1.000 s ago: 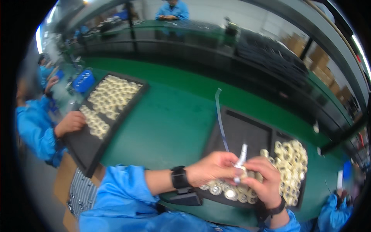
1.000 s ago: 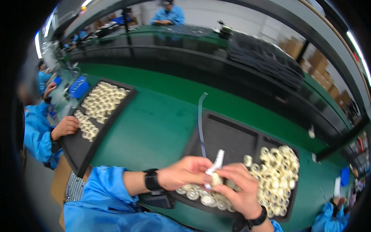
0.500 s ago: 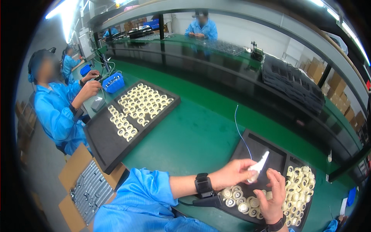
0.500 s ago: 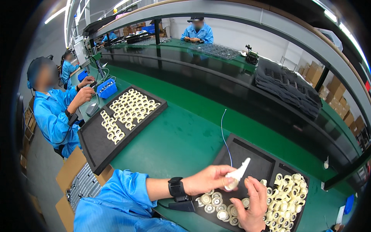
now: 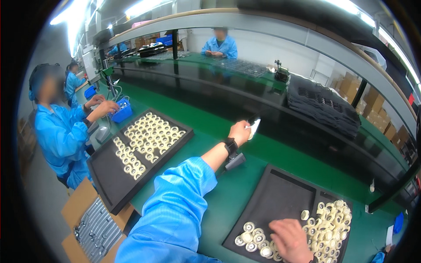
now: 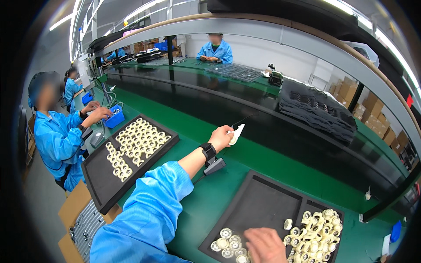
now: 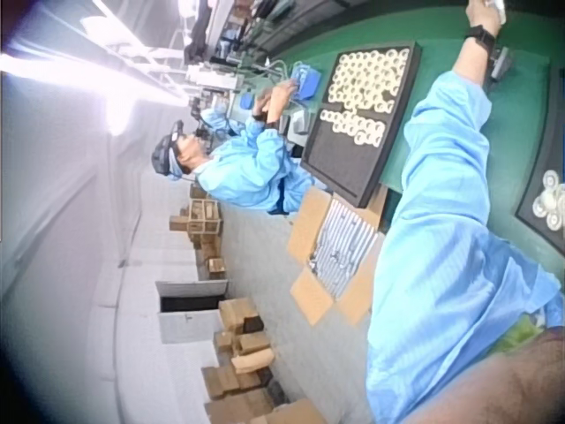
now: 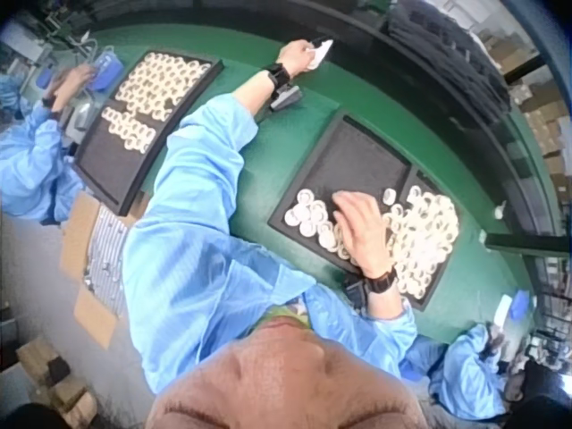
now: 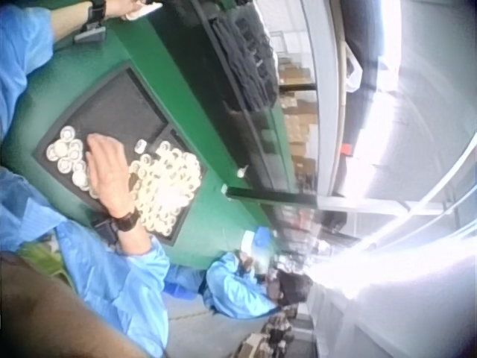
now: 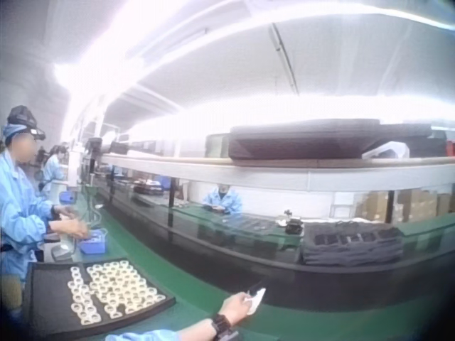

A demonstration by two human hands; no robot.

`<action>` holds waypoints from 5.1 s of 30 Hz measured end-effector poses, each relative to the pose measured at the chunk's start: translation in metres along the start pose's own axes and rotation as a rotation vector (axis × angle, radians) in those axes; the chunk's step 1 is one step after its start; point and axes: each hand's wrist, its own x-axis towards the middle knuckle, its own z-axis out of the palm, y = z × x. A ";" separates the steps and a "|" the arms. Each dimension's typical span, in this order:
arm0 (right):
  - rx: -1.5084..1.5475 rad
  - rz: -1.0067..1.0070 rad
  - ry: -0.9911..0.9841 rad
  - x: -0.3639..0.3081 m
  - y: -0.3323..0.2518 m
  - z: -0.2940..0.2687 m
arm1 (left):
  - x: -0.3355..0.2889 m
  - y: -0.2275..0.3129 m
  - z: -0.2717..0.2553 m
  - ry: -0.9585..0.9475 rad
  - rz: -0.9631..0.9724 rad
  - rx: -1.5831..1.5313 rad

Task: The person is assembling white plastic gear components and wires on a factory line.

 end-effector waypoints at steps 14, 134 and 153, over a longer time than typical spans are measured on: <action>0.021 -0.079 -0.255 -0.008 -0.003 0.002 | 0.000 0.006 0.002 0.053 -0.100 0.396; -0.058 0.058 0.181 -0.011 -0.011 0.003 | -0.252 0.068 -0.014 -0.754 -0.102 -0.708; -0.004 0.060 0.151 -0.007 -0.010 0.002 | -0.250 0.073 -0.018 -0.763 -0.090 -0.672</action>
